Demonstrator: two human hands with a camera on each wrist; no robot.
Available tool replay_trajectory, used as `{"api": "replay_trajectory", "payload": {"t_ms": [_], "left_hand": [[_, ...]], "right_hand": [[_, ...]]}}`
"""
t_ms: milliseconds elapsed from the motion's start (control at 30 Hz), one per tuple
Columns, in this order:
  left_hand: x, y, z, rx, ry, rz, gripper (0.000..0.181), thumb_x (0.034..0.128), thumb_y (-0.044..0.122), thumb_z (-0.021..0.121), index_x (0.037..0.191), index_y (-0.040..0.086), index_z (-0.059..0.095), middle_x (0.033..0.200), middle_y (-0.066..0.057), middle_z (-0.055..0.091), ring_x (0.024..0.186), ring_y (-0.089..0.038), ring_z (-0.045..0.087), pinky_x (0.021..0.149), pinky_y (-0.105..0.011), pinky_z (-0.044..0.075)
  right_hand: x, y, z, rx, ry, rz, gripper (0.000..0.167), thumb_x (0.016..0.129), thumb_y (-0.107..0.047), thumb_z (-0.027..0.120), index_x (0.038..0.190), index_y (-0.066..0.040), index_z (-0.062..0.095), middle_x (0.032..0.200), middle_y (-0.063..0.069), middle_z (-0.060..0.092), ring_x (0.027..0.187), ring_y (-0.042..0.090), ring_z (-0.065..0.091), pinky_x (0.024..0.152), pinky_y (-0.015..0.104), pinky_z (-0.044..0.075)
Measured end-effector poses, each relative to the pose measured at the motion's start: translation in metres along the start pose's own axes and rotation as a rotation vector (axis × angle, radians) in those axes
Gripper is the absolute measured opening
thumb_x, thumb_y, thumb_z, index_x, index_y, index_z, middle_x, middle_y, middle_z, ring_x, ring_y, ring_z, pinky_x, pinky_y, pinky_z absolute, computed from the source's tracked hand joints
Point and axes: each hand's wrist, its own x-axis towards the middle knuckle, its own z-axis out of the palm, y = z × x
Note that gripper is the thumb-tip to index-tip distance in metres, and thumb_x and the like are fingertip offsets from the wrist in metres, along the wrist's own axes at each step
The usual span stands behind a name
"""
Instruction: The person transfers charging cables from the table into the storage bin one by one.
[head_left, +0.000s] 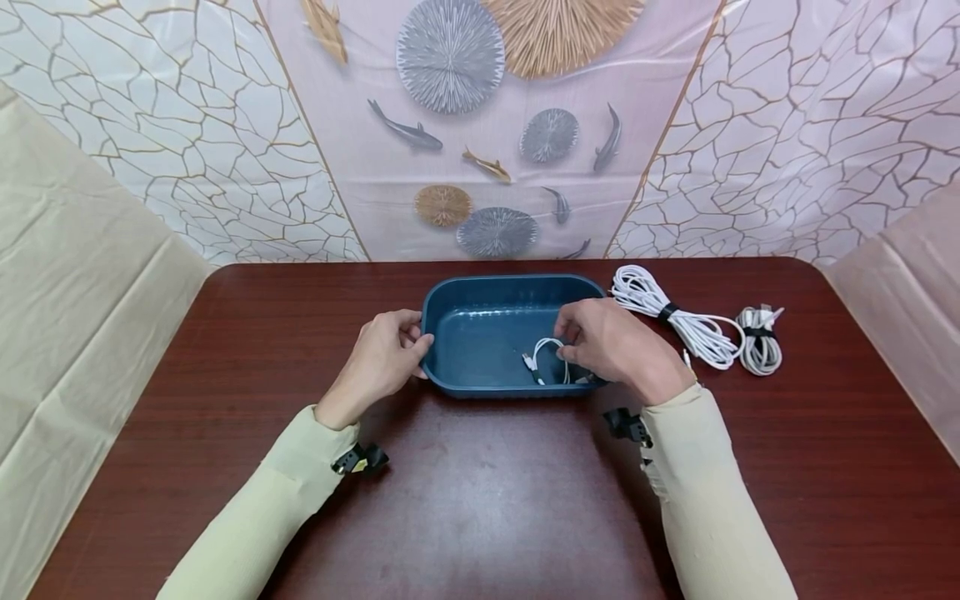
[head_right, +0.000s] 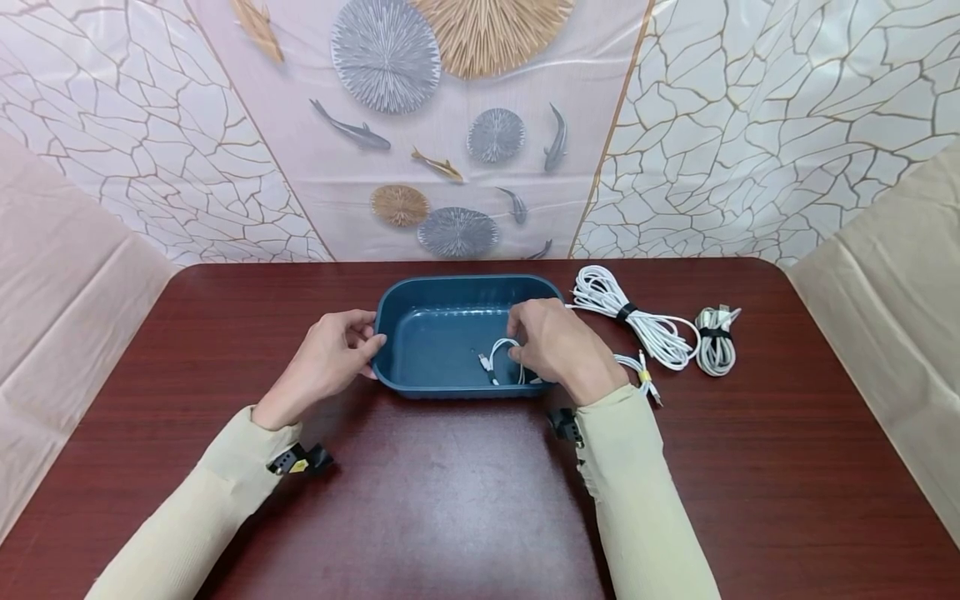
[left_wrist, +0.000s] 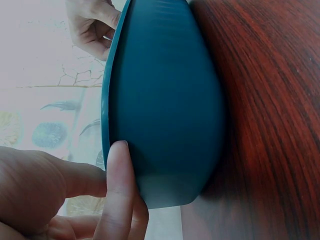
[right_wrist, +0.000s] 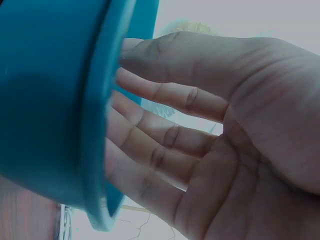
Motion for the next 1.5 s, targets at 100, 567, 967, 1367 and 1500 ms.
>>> {"api": "replay_trajectory", "payload": {"t_ms": [100, 567, 967, 1367, 1500], "left_hand": [[0.000, 0.000, 0.000, -0.002, 0.004, 0.002, 0.035, 0.0992, 0.005, 0.062, 0.132, -0.008, 0.060, 0.095, -0.018, 0.062, 0.057, -0.009, 0.067, 0.063, -0.044, 0.066], [0.000, 0.000, 0.000, 0.005, 0.004, -0.014, 0.036, 0.0996, 0.004, 0.061, 0.134, -0.008, 0.059, 0.096, -0.018, 0.061, 0.058, -0.009, 0.067, 0.063, -0.043, 0.066], [0.000, -0.001, 0.000, 0.004, 0.004, -0.004, 0.035, 0.0993, 0.003, 0.061, 0.132, -0.009, 0.060, 0.096, -0.019, 0.062, 0.058, -0.009, 0.066, 0.062, -0.042, 0.066], [0.000, -0.001, 0.000, 0.003, 0.007, -0.007, 0.036, 0.0993, 0.004, 0.061, 0.133, -0.008, 0.059, 0.096, -0.019, 0.062, 0.058, -0.009, 0.067, 0.062, -0.042, 0.066], [0.000, -0.001, 0.000, 0.004, 0.008, -0.013, 0.037, 0.0994, 0.004, 0.062, 0.133, -0.009, 0.059, 0.097, -0.018, 0.061, 0.060, -0.009, 0.067, 0.063, -0.042, 0.066]], "right_hand": [[-0.003, 0.000, -0.002, -0.003, 0.014, -0.014, 0.018, 0.091, -0.012, 0.074, 0.107, -0.003, 0.071, 0.095, 0.007, 0.072, 0.087, 0.019, 0.066, 0.079, 0.039, 0.059], [-0.008, -0.001, -0.005, -0.011, 0.030, -0.033, 0.020, 0.090, -0.011, 0.075, 0.107, -0.002, 0.070, 0.094, 0.008, 0.072, 0.089, 0.021, 0.067, 0.082, 0.041, 0.059], [-0.011, 0.000, -0.010, 0.008, 0.026, -0.008, 0.022, 0.090, -0.012, 0.076, 0.109, -0.002, 0.070, 0.096, 0.009, 0.072, 0.092, 0.023, 0.068, 0.083, 0.042, 0.059], [-0.013, 0.001, -0.015, 0.010, 0.029, 0.005, 0.025, 0.090, -0.013, 0.076, 0.111, -0.002, 0.070, 0.104, 0.015, 0.073, 0.094, 0.025, 0.069, 0.085, 0.045, 0.059], [-0.014, 0.002, -0.017, 0.017, 0.041, 0.019, 0.023, 0.089, -0.014, 0.077, 0.109, -0.004, 0.070, 0.101, 0.014, 0.073, 0.092, 0.024, 0.069, 0.084, 0.045, 0.059]]}}
